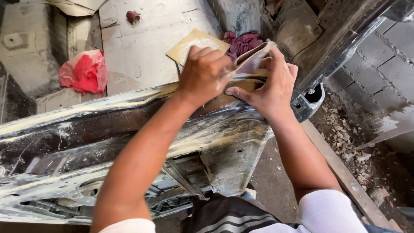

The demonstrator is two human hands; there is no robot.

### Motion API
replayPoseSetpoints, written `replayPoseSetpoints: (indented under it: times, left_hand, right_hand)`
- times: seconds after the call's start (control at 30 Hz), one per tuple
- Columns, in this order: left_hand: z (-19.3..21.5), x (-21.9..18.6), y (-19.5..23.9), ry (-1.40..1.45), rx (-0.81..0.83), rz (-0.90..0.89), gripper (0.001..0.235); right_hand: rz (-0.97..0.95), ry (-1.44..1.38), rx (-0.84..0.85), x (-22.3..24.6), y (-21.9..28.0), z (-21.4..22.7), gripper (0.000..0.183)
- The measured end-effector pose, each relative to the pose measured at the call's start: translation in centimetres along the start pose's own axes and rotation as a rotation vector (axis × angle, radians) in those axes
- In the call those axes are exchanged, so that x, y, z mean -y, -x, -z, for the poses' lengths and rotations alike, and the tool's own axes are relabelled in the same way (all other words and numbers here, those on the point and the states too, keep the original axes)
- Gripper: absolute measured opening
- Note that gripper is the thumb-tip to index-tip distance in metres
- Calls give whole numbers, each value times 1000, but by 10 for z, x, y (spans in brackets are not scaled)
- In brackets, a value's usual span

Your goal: The person sands the surface of a large, metallic car part, likely a door or panel, using a sanding block. They work on the edges and flat areas, applying pressure to smooth the surface. The camera angle is a first-person view looking down at the work area.

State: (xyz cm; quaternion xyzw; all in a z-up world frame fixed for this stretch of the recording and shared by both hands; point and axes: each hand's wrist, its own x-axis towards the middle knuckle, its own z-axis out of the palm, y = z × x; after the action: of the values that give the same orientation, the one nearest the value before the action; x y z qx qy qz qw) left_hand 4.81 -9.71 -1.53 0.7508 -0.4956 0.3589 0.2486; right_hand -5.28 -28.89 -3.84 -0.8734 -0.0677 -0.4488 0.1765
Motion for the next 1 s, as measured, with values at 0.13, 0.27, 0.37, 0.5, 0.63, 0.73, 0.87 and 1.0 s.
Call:
replayPoseSetpoints:
  times: [0.13,0.27,0.37,0.5,0.63,0.73,0.87,1.0]
  left_hand:
    - [33,7,13,-25,146,31,12]
    - [0,-4,-4,-63,59,15,15]
    - [-21,-8,-16,-33,-2,-54,17]
    - [-10,-2,-14,9,71,-89,18]
    - [-22,-19,-30,-42,-11,-151,19]
    - [-25,-25,-32,12,-31,-156,22]
    - [-27,-19,-29,4,6,-163,20]
    - [-33,-36,-41,-24,-51,-173,21]
  right_hand:
    - [10,-61,-14,10,-4,7,122]
    - [-52,-72,-74,0,7,5,127]
    - [-162,-240,-77,-10,16,3,122]
    - [-311,-423,-27,-10,18,5,121]
    - [-198,-412,-90,-15,18,1,115]
    - [-312,-561,-67,-18,23,2,108]
    - [-277,-443,-99,-16,21,0,116]
    - [-307,-776,-144,-31,30,-13,110]
